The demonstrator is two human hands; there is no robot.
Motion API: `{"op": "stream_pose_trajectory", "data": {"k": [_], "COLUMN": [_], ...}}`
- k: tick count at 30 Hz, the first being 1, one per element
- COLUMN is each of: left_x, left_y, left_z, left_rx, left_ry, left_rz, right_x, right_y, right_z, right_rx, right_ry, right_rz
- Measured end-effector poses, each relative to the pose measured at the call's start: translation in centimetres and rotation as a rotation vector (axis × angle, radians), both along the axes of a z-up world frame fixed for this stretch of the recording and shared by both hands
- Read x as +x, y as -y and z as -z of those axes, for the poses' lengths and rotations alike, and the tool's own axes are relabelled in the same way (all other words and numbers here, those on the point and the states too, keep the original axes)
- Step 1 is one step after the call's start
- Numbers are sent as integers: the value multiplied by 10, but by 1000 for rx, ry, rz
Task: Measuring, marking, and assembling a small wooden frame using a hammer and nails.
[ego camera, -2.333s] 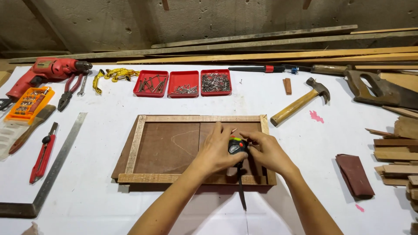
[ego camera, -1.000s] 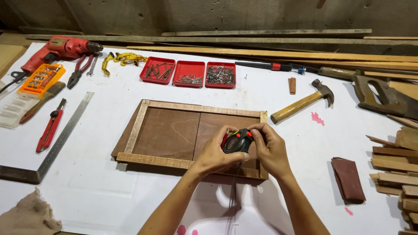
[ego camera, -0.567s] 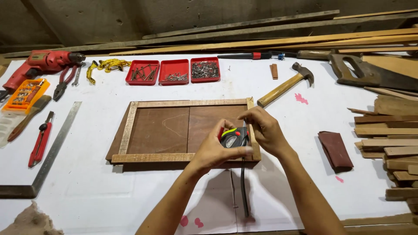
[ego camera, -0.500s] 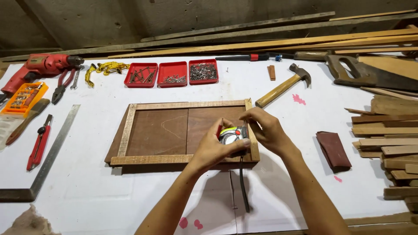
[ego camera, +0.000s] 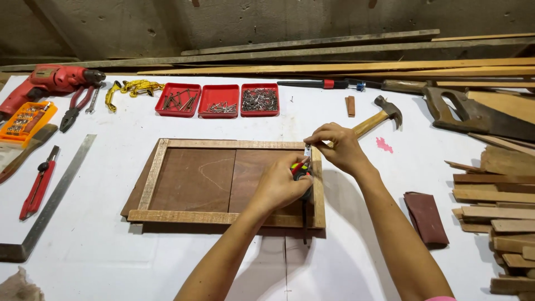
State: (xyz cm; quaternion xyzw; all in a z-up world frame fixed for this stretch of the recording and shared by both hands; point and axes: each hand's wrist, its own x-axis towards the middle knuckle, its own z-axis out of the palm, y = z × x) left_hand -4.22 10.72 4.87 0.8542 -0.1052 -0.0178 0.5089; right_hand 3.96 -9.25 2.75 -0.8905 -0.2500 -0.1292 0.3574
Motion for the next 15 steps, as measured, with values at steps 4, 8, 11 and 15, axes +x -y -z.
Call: {"op": "stream_pose_trajectory", "data": {"k": [4, 8, 11, 15], "left_x": [21, 39, 56, 69], "left_y": [11, 19, 26, 33], "left_z": [-3, -7, -6, -1], "left_rx": [76, 161, 204, 265], "left_ry": [-116, -238, -325, -412], "left_rz": [-29, -26, -8, -14], "right_x": [26, 41, 52, 60], "right_y": [9, 11, 15, 20], "right_z": [12, 11, 19, 30], "right_rx": [-32, -95, -116, -158], "right_ry": [-36, -186, -211, -146], "right_rz": [-11, -1, -15, -86]}}
